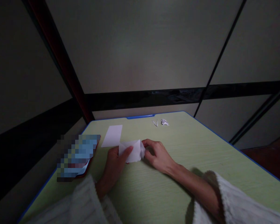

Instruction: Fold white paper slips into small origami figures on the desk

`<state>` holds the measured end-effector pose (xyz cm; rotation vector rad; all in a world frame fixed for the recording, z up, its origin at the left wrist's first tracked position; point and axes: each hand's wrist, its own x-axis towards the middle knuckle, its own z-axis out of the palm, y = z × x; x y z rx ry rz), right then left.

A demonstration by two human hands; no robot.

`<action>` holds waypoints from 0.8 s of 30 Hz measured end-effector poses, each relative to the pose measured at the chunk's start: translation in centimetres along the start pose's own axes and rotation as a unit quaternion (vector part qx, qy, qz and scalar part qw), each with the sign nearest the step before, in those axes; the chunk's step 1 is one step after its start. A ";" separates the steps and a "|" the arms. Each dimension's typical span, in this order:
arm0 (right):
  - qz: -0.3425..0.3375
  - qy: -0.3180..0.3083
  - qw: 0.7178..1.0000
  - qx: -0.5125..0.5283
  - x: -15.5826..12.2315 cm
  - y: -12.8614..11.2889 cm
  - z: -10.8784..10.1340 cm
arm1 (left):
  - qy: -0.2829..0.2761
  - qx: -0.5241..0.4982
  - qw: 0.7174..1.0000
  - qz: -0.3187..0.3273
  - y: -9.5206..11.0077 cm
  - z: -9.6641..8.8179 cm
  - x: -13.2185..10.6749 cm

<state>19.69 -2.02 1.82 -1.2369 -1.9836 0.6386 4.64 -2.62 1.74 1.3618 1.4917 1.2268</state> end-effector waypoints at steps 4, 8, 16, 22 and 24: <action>0.010 0.032 0.999 0.003 0.2 0.3 -0.2 | 0.013 0.004 1.000 -0.007 0.5 0.0 0.0; 0.014 0.046 0.998 0.045 0.4 0.8 0.0 | 0.019 -0.021 0.999 -0.024 1.1 0.0 -0.3; 0.072 0.125 0.965 0.221 1.1 1.7 0.0 | 0.021 -0.057 0.997 -0.036 1.1 -0.2 -0.4; 0.142 0.203 0.916 0.315 1.6 1.6 -0.4 | -0.008 -0.058 0.998 -0.036 1.0 -0.1 -0.4; 0.165 0.219 0.902 0.335 1.7 1.6 -0.6 | -0.031 -0.070 0.996 -0.038 0.8 0.1 -0.4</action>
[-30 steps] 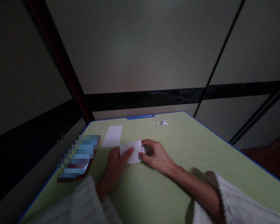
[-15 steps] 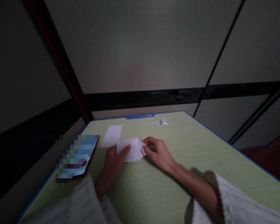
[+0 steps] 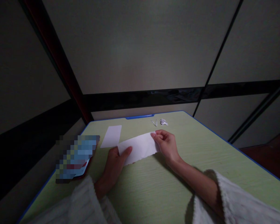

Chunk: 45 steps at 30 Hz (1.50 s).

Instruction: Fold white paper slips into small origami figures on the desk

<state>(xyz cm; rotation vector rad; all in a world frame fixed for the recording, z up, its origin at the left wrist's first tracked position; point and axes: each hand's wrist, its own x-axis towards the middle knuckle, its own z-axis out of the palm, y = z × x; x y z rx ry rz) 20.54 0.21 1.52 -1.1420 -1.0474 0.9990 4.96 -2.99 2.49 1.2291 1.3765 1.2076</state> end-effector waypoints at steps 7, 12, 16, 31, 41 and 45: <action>0.026 0.023 0.999 0.024 0.4 -0.2 -0.5 | -0.092 -0.001 0.996 -0.012 -1.1 0.0 0.5; -0.019 -0.024 0.999 0.013 0.3 -0.4 -0.5 | -0.207 0.023 0.977 -0.051 -0.6 -0.5 0.4; -0.071 -0.150 0.985 -0.046 -0.3 -0.6 -0.5 | -0.361 -0.087 0.925 -0.076 0.2 -0.7 0.0; -0.003 -0.256 0.966 -0.028 -0.6 0.0 0.2 | -0.093 -0.078 0.991 -0.046 -0.4 0.1 -0.1; 0.039 -0.209 0.976 0.034 -0.6 0.3 0.4 | -0.071 -0.093 0.992 0.037 -0.5 -0.2 0.3; 0.005 -0.198 0.979 0.042 -0.6 -0.2 0.3 | -0.064 -0.090 0.993 0.032 0.0 -0.1 -0.2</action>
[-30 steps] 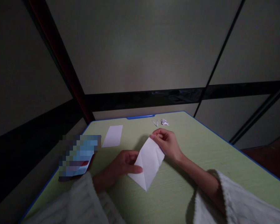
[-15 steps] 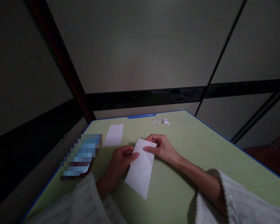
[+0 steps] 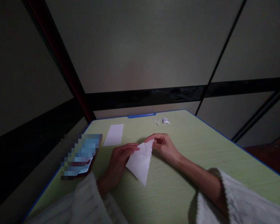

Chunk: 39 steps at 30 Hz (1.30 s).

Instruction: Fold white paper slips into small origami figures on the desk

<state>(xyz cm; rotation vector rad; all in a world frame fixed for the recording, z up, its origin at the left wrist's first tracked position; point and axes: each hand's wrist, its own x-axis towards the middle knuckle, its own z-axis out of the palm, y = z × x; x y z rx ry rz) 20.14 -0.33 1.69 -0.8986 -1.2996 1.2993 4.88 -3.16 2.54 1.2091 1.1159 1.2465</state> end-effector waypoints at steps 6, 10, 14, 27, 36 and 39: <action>-0.012 -0.055 0.998 -0.028 -0.2 -0.3 0.1 | 0.021 0.039 0.998 -0.039 -0.4 0.1 0.2; -0.028 -0.063 0.996 -0.051 -0.3 0.0 0.2 | 0.017 0.038 0.999 -0.025 -0.8 0.0 0.4; -0.042 -0.033 0.997 -0.060 -0.2 0.1 0.0 | -0.015 0.047 0.997 -0.058 -0.9 0.1 0.4; 0.047 -0.111 0.992 -0.034 -0.5 0.4 0.5 | -0.057 0.018 0.993 -0.106 -1.1 0.2 0.5; 0.010 -0.087 0.995 -0.056 -0.6 0.5 0.7 | -0.092 0.005 0.991 -0.093 -1.1 0.3 0.4; -0.001 -0.083 0.994 -0.066 -0.6 0.7 0.6 | -0.102 0.011 0.989 -0.105 -1.2 0.3 0.4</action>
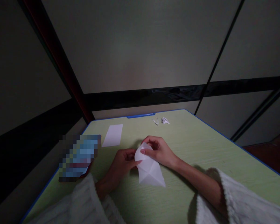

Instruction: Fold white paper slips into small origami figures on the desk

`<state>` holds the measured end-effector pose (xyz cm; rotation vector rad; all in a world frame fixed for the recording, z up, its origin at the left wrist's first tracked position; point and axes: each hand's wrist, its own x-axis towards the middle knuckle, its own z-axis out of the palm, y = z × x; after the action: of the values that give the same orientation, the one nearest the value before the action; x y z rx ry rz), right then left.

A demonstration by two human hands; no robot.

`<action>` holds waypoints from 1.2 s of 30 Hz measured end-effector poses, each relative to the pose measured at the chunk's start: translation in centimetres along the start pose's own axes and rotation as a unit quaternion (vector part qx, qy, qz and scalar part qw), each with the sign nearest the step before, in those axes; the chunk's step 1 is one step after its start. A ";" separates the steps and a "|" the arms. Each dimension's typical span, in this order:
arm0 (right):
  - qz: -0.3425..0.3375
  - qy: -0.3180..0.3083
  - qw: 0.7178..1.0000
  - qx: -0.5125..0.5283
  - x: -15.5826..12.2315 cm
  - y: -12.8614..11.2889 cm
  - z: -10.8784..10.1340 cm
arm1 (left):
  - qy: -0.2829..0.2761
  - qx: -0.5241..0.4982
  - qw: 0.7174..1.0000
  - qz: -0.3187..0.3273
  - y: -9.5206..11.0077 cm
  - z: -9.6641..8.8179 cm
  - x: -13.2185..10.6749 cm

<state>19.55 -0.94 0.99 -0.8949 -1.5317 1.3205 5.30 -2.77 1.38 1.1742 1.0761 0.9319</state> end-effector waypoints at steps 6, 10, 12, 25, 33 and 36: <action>-0.039 0.030 0.998 -0.042 -0.1 -0.2 0.1 | -0.076 -0.015 0.997 -0.012 -0.1 -0.1 -0.1; -0.054 0.025 0.997 -0.049 -0.1 -0.4 -0.1 | -0.059 -0.028 0.998 -0.015 -0.3 -0.2 -0.1; -0.071 0.011 0.996 -0.060 -0.1 -0.4 -0.2 | -0.043 -0.034 0.998 -0.014 -0.4 -0.3 0.0; -0.091 -0.035 0.995 -0.014 0.0 -0.4 -1.0 | 0.006 -0.057 0.998 -0.013 -0.3 -0.3 0.0; -0.127 -0.060 0.988 -0.060 -0.1 -0.5 -1.4 | -0.013 -0.188 0.981 -0.054 -0.2 -0.6 -0.1; -0.146 -0.060 0.984 -0.080 -0.2 -0.6 -1.3 | -0.024 -0.129 0.989 -0.069 -0.1 -0.4 -0.1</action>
<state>20.89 -0.78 1.62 -0.6650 -1.8066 1.0669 4.93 -2.81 1.29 0.8934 0.9542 0.9010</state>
